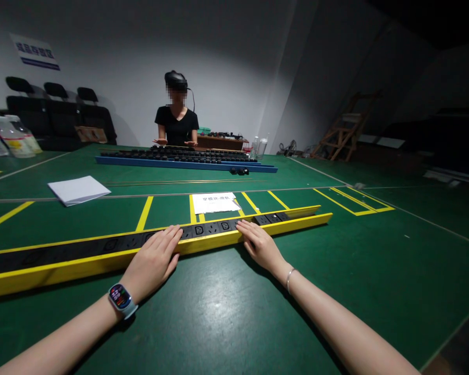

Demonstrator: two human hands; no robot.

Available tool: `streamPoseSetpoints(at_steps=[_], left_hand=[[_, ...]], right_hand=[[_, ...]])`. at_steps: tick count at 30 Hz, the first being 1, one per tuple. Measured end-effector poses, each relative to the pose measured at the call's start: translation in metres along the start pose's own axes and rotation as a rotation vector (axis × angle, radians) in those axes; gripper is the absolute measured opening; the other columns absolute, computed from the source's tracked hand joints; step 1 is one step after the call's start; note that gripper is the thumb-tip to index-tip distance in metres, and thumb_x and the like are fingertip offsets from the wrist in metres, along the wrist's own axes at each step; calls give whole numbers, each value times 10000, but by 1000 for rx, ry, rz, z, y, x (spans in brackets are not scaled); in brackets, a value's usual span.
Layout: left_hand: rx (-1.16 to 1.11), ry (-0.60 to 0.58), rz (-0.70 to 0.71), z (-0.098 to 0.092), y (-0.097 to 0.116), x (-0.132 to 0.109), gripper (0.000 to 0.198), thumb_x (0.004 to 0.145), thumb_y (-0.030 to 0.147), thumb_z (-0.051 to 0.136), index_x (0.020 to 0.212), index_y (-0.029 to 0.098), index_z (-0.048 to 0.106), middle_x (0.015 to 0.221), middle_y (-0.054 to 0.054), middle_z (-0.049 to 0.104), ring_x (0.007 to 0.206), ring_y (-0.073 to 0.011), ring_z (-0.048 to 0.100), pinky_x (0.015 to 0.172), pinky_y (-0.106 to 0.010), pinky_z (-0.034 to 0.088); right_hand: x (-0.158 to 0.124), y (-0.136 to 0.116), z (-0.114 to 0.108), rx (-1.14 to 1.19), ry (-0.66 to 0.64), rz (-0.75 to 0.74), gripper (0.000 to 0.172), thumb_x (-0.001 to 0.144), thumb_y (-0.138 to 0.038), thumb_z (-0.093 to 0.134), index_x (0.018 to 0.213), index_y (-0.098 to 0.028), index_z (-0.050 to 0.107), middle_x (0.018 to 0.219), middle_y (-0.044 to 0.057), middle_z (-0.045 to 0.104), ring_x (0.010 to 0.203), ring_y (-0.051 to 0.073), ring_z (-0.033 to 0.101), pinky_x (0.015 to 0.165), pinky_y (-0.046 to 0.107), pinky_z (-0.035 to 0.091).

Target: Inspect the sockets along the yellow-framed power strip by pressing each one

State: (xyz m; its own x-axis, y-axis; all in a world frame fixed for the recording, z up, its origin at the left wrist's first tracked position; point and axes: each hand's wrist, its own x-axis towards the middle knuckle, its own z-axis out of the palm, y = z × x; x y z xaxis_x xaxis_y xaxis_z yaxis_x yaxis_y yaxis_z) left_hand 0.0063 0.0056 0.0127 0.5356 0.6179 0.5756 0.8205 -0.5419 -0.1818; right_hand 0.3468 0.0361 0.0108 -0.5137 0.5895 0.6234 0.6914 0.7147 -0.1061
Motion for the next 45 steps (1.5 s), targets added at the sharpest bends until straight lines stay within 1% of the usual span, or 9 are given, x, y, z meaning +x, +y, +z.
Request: streamPoseSetpoints(at_steps=[5,12,20,28,32,36,45], left_hand=[[-20,7,-12,0,1,0,547,885,296,468,1398,113,419,1414,-154,505,1303,-272,477,1103,-436,382],[13,-8,-2,-1,1,0,540,882,282,470,1385,89,431,1420,-160,496,1303,-272,475,1103,-426,381],[-8,5,-6,0,1,-1,549,886,280,460,1406,110,409,1418,-154,500,1302,-270,478,1100,-434,382],[12,0,2,0,1,0,536,891,287,452,1394,104,423,1421,-150,497,1300,-271,477,1097,-429,377],[21,-5,5,0,1,0,539,889,288,458,1389,91,425,1420,-156,496,1302,-273,475,1099,-428,374],[15,-5,1,0,1,0,537,891,287,454,1396,107,417,1424,-150,493,1306,-272,472,1098,-432,376],[43,-2,14,0,1,0,542,881,286,477,1383,85,429,1417,-161,499,1299,-269,477,1096,-427,387]], right_hand=[[0,1,0,20,18,8,574,875,-54,445,1411,-258,451,1360,60,560,1292,195,494,1109,441,418],[-1,1,0,35,30,20,550,884,-56,434,1399,-247,466,1358,65,560,1296,191,488,1109,436,419],[-3,6,-1,-1,66,40,530,874,-64,454,1365,-253,510,1315,63,597,1238,202,546,1075,435,460],[-4,9,-2,-56,66,26,491,889,-69,448,1346,-231,525,1312,60,600,1233,196,550,1080,429,454],[-5,10,-1,-78,65,30,506,873,-67,461,1344,-240,530,1307,56,604,1219,204,563,1067,432,465],[-4,10,-1,-81,72,32,481,878,-73,461,1324,-231,549,1293,57,614,1210,202,570,1063,421,469],[-4,12,-2,-56,96,37,450,872,-82,471,1282,-227,588,1261,62,637,1175,197,596,1053,411,480]])
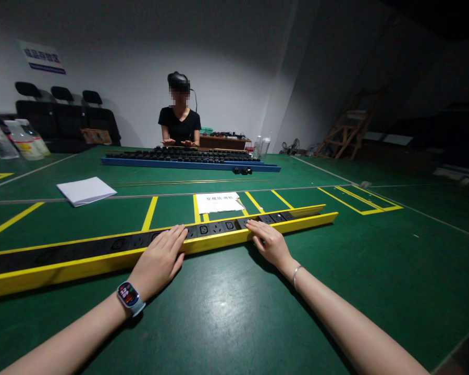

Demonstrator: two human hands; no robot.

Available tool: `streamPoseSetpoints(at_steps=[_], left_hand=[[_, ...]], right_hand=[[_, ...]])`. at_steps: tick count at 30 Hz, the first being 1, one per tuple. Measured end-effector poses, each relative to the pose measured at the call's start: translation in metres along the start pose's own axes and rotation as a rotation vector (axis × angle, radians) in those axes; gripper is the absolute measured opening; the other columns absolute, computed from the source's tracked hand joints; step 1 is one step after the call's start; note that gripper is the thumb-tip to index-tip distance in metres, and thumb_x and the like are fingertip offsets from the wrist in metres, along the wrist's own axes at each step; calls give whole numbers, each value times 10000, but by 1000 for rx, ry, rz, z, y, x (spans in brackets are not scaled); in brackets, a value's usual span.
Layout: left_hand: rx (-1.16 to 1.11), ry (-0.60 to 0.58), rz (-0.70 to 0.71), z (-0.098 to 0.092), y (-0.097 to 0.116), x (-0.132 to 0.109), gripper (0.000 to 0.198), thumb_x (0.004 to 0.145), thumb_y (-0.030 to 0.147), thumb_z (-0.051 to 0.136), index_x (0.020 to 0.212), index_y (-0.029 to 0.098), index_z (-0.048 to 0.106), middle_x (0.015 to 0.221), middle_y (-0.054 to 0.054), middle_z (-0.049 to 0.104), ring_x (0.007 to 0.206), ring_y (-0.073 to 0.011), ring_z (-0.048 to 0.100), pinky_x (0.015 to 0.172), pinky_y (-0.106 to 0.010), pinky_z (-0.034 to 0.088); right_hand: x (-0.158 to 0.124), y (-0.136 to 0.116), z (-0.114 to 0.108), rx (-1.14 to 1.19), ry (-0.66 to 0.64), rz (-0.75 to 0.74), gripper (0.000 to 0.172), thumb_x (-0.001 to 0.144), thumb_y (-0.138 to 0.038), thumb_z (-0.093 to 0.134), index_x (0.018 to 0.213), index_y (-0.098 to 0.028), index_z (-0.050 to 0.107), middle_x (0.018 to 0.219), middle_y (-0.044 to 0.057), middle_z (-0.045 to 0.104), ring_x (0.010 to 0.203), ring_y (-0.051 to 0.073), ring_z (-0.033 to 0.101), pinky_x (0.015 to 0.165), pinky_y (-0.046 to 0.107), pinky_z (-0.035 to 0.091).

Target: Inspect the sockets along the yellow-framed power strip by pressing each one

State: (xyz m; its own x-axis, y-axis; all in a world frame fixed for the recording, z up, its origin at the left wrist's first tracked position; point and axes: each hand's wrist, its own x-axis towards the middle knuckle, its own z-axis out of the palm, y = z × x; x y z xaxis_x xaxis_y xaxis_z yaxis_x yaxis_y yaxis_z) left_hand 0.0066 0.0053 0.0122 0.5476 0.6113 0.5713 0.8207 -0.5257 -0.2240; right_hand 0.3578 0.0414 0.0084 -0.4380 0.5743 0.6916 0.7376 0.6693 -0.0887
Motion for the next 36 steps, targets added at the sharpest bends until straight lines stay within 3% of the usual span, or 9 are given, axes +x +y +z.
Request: streamPoseSetpoints(at_steps=[28,36], left_hand=[[37,7,18,0,-1,1,543,881,287,477,1379,77,429,1404,-159,511,1290,-264,485,1090,-423,395],[3,0,0,0,0,0,543,883,286,482,1382,77,433,1408,-163,506,1298,-270,477,1104,-420,375]], right_hand=[[-4,11,-3,-85,24,-1,380,879,-104,491,1222,-210,615,1226,39,659,1161,215,597,1037,432,481],[-5,9,-4,-64,30,21,372,885,-107,487,1214,-213,623,1231,26,656,1269,237,509,1041,449,478]])
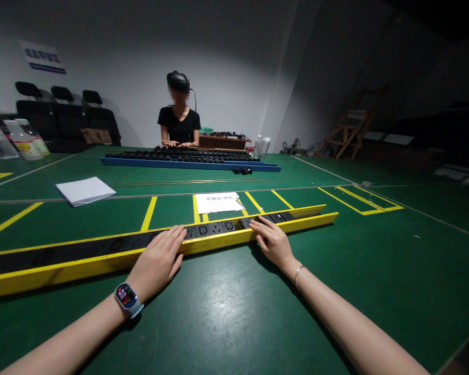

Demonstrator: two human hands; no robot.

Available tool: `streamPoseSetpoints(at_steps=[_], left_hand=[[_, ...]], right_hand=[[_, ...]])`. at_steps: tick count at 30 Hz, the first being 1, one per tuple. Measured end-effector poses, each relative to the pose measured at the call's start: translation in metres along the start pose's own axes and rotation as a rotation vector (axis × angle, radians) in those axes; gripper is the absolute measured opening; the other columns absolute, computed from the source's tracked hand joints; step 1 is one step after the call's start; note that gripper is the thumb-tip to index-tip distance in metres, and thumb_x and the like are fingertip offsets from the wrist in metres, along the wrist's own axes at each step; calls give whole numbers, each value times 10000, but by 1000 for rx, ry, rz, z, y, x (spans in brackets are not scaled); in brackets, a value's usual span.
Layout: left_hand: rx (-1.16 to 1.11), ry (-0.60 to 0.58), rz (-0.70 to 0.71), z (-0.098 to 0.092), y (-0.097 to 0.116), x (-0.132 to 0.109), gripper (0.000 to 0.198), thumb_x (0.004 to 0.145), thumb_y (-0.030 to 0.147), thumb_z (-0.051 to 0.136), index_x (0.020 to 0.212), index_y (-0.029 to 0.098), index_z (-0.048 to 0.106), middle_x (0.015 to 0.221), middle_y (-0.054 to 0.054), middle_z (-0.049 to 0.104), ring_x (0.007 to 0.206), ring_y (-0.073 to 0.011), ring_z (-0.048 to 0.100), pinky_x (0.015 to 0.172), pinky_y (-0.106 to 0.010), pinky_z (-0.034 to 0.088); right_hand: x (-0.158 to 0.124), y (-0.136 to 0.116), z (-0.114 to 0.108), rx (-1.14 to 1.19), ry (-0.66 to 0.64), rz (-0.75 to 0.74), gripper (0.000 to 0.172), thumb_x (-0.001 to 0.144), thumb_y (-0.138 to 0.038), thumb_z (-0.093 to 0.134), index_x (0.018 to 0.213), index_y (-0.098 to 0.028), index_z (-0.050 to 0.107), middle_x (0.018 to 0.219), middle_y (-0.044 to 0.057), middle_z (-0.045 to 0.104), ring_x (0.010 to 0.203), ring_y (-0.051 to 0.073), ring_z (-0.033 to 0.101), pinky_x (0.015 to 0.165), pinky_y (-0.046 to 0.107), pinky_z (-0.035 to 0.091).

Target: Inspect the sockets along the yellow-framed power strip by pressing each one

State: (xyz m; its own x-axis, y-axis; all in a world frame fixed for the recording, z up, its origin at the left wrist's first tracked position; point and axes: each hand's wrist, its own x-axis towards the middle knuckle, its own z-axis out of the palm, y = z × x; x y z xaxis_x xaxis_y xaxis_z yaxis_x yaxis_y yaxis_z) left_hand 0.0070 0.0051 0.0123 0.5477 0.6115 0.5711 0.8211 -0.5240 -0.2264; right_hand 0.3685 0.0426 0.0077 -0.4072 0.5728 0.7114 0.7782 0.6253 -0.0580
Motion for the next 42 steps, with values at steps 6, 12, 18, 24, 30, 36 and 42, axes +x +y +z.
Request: streamPoseSetpoints(at_steps=[6,12,18,24,30,36,42], left_hand=[[-4,-1,-1,-1,0,0,547,880,291,487,1383,83,431,1411,-160,505,1299,-269,477,1104,-423,379],[-8,-7,-6,-1,0,1,547,888,298,471,1392,92,418,1412,-162,504,1302,-267,476,1100,-429,383],[-39,3,-12,0,0,0,548,888,290,471,1400,104,412,1415,-155,502,1305,-267,473,1103,-432,379],[-18,-8,-5,0,0,0,546,884,287,478,1387,82,423,1416,-163,498,1305,-270,470,1105,-431,378],[-12,-4,-7,0,0,0,542,884,286,476,1386,89,426,1416,-160,500,1302,-270,474,1104,-431,380],[-10,-10,-8,-1,0,0,547,889,290,473,1393,88,415,1413,-163,502,1301,-271,476,1101,-437,385],[-34,6,-10,0,0,-1,556,894,289,462,1418,116,389,1415,-154,502,1304,-274,475,1096,-450,388]], right_hand=[[0,-1,0,-6,-4,19,370,884,-109,485,1211,-208,629,1233,32,656,1282,245,499,1041,454,475],[0,-1,0,3,2,23,387,879,-106,486,1222,-217,626,1233,33,655,1267,242,515,1037,455,477],[0,-2,0,7,-2,39,411,866,-102,497,1230,-248,625,1228,24,658,1259,243,525,1033,464,480],[0,-1,-1,2,-6,33,396,874,-106,491,1223,-238,625,1230,22,657,1247,240,535,1033,456,478],[-1,2,0,16,-12,31,388,879,-114,492,1219,-241,628,1231,12,657,1236,235,544,1034,451,478],[0,3,0,23,-1,47,378,876,-117,503,1196,-257,647,1207,4,669,1213,233,564,1019,447,490],[1,2,1,33,16,61,368,871,-121,506,1169,-263,669,1177,7,684,1195,234,580,1002,448,507]])
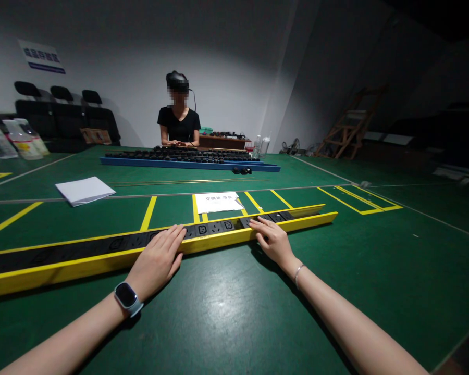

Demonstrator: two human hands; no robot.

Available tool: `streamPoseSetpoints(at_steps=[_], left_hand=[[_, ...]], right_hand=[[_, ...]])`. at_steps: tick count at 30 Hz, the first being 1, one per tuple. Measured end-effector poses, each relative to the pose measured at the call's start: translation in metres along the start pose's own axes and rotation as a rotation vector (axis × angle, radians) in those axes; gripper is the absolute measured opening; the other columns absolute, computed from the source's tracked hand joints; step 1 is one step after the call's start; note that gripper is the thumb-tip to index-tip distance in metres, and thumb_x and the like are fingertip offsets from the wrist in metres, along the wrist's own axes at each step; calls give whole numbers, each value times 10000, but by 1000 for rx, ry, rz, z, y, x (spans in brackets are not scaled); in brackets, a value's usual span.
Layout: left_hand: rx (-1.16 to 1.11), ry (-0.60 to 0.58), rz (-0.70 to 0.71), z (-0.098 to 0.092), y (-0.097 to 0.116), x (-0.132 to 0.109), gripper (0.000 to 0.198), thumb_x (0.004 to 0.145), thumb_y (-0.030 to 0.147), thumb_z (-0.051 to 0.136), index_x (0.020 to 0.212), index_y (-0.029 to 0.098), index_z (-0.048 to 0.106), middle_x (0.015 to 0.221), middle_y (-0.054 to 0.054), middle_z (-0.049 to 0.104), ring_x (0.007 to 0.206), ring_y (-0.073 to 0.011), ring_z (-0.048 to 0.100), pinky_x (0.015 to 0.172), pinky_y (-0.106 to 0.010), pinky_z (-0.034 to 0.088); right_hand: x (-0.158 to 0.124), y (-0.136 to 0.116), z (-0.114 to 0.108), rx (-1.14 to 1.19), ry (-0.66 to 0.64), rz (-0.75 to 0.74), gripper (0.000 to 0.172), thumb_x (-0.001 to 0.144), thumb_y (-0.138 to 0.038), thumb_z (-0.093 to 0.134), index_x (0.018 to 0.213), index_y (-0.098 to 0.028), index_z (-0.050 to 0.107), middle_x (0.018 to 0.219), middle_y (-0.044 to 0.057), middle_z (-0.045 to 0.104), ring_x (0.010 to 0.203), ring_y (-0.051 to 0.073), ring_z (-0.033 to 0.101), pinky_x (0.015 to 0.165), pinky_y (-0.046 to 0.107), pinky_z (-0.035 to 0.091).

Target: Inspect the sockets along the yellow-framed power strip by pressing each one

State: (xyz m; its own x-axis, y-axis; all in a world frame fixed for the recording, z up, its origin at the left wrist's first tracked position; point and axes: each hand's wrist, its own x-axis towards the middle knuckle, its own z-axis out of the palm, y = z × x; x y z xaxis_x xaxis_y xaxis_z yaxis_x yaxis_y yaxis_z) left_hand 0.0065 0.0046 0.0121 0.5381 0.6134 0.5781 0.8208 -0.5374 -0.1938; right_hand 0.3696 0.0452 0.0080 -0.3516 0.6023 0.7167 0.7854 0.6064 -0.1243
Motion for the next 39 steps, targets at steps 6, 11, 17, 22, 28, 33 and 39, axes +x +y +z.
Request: streamPoseSetpoints(at_steps=[6,11,17,22,28,33,39], left_hand=[[23,-10,6,0,0,0,547,894,285,458,1406,101,400,1417,-156,499,1306,-276,471,1100,-442,380],[37,-17,6,0,0,1,539,887,282,469,1384,78,426,1415,-164,499,1300,-275,476,1102,-429,379],[3,4,3,0,0,0,549,889,289,467,1403,107,408,1410,-156,507,1296,-272,483,1098,-438,385],[2,1,-1,0,0,0,549,892,287,463,1408,111,400,1414,-151,504,1299,-269,480,1099,-440,385],[24,-9,2,0,0,0,553,889,301,472,1400,101,408,1417,-154,500,1302,-270,475,1101,-432,379],[13,-6,2,1,-1,1,548,892,301,465,1402,107,410,1413,-151,505,1300,-271,477,1102,-432,373],[13,-8,4,0,0,1,553,886,299,482,1397,98,413,1414,-155,504,1300,-271,477,1105,-431,372]], right_hand=[[0,3,3,24,24,5,335,880,-132,496,1129,-251,687,1146,15,698,1185,230,590,1007,440,510],[-2,7,2,46,56,8,334,878,-120,473,1111,-231,686,1123,38,705,1135,214,623,999,419,520],[-3,0,-4,-35,-33,-25,442,858,-142,505,1279,-246,590,1243,61,639,1231,241,543,1049,463,469],[-4,1,-5,-79,-70,-53,447,879,-152,505,1303,-275,573,1272,54,619,1252,242,523,1060,465,456],[-4,2,-5,-70,-71,-51,421,890,-140,490,1285,-249,585,1308,41,602,1260,232,520,1076,456,445],[-3,2,-5,-56,-64,-48,402,893,-139,490,1267,-243,598,1274,30,628,1250,229,533,1071,456,451],[-4,3,-3,-51,-46,-46,368,898,-145,487,1230,-226,623,1255,29,641,1236,226,549,1067,442,457]])
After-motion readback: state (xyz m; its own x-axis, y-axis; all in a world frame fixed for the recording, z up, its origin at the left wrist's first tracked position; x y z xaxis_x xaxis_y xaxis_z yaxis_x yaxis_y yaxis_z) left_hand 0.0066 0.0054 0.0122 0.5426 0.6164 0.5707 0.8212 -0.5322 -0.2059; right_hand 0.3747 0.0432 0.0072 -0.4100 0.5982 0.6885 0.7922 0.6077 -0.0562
